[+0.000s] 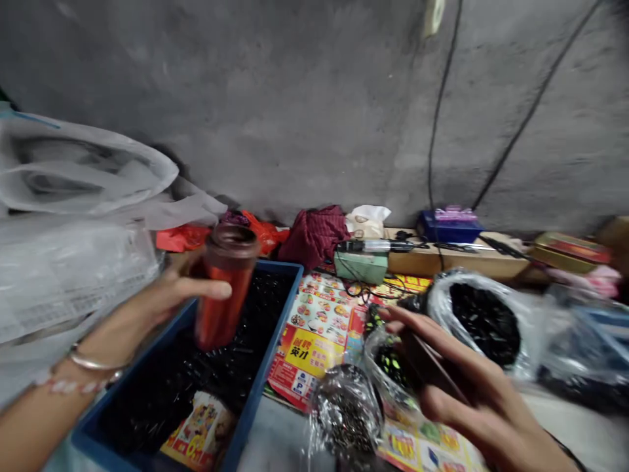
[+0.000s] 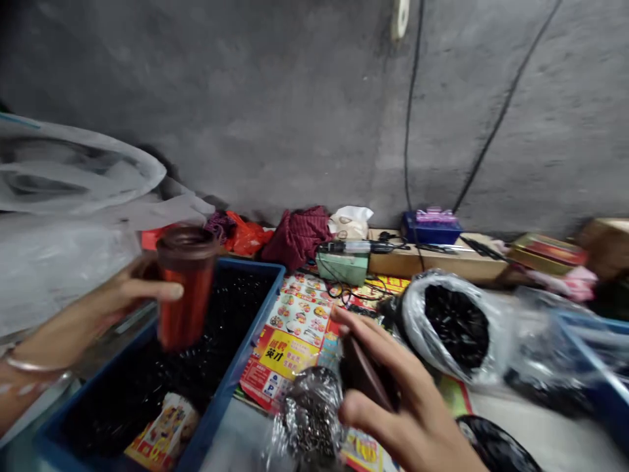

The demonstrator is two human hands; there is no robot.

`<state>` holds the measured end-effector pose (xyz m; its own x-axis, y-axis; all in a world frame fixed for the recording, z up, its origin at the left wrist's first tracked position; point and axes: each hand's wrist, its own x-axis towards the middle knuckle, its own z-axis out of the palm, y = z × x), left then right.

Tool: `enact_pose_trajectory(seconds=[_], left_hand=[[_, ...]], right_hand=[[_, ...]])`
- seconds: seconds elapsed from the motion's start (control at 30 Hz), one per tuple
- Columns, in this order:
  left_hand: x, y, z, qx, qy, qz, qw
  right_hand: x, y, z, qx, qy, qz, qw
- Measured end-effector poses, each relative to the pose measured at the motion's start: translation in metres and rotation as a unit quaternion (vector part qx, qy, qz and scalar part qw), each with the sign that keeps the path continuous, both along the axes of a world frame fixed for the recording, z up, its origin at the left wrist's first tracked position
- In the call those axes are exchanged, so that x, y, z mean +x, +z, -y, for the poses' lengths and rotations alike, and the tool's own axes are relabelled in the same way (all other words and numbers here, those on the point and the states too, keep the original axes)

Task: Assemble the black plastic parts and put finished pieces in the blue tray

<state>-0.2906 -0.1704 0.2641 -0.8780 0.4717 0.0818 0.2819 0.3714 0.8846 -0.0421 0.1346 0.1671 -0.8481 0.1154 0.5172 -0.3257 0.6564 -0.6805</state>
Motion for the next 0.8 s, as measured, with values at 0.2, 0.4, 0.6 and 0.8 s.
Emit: enact_pose_trajectory(seconds=[0.2,0.4,0.6,0.8], left_hand=[[0.088,-0.033,-0.093,-0.035,-0.326,0.058,0.943],[0.114,-0.070,-0.118,-0.044,-0.343,0.063,0.936],[0.126,-0.077,-0.123,-0.031,-0.352,0.098,0.930],[0.137,-0.078,-0.123,-0.027,-0.301,0.074,0.950]], right_hand=[[-0.019,0.055,0.029,-0.065,0.081,-0.086,0.991],[0.008,0.048,0.023,0.080,0.060,-0.088,0.991],[0.010,0.048,0.013,0.123,0.058,-0.069,0.988],[0.003,0.032,0.020,0.161,0.079,-0.055,0.982]])
